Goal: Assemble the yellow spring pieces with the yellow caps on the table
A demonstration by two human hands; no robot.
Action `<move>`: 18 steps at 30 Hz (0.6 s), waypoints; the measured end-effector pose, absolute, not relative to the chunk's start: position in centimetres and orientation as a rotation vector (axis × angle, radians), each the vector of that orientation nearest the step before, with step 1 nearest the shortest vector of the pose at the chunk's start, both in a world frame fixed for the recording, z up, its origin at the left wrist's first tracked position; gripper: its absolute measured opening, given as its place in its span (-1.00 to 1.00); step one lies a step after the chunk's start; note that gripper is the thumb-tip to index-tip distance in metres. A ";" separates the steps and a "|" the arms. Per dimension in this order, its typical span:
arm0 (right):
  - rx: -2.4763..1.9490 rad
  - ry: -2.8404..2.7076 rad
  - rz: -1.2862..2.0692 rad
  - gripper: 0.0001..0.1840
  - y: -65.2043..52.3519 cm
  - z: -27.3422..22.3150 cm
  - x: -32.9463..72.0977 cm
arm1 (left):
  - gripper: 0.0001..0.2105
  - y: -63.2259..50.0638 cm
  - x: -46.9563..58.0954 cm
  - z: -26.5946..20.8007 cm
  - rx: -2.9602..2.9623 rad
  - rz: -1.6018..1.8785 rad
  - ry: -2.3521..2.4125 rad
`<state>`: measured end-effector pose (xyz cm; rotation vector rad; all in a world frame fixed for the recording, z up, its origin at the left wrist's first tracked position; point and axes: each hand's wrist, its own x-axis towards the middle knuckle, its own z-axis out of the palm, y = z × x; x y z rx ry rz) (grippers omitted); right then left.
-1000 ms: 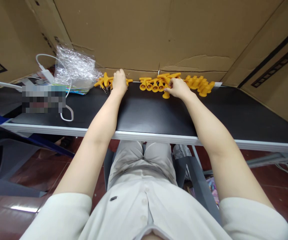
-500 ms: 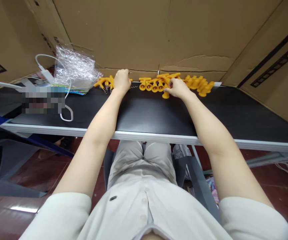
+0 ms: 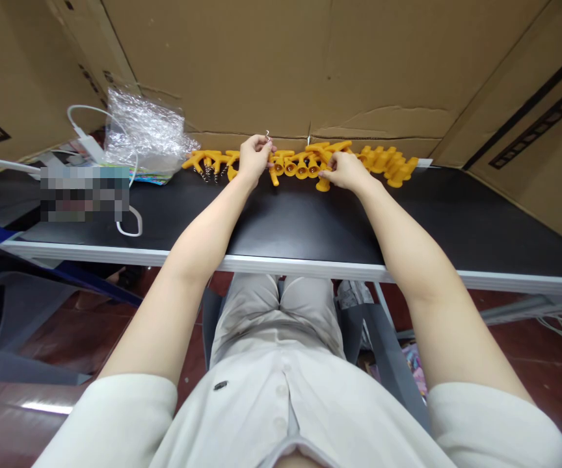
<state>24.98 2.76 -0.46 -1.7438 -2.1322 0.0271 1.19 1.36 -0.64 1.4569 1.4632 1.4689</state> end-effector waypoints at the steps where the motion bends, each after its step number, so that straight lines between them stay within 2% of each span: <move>1: -1.732 -2.134 0.023 -0.74 2.9 -0.6 25.1 | -0.76 1.2 1.2 -0.6 1.416 1.465 1.450; 5: -1.723 -2.122 0.039 -0.73 3.2 -0.8 25.3 | -0.77 0.8 1.3 -0.9 1.346 1.336 1.448; 10: -1.741 -2.111 0.066 -0.75 2.4 -0.4 24.9 | -0.58 0.8 1.2 -1.6 1.384 1.228 1.497; 15: -1.791 -2.117 0.052 -0.80 1.9 0.0 24.5 | -0.82 0.9 1.1 -1.8 1.462 1.127 1.538; 18: -1.787 -2.134 0.035 -0.76 2.2 -0.3 24.6 | -0.83 0.8 1.1 -1.9 1.525 1.075 1.552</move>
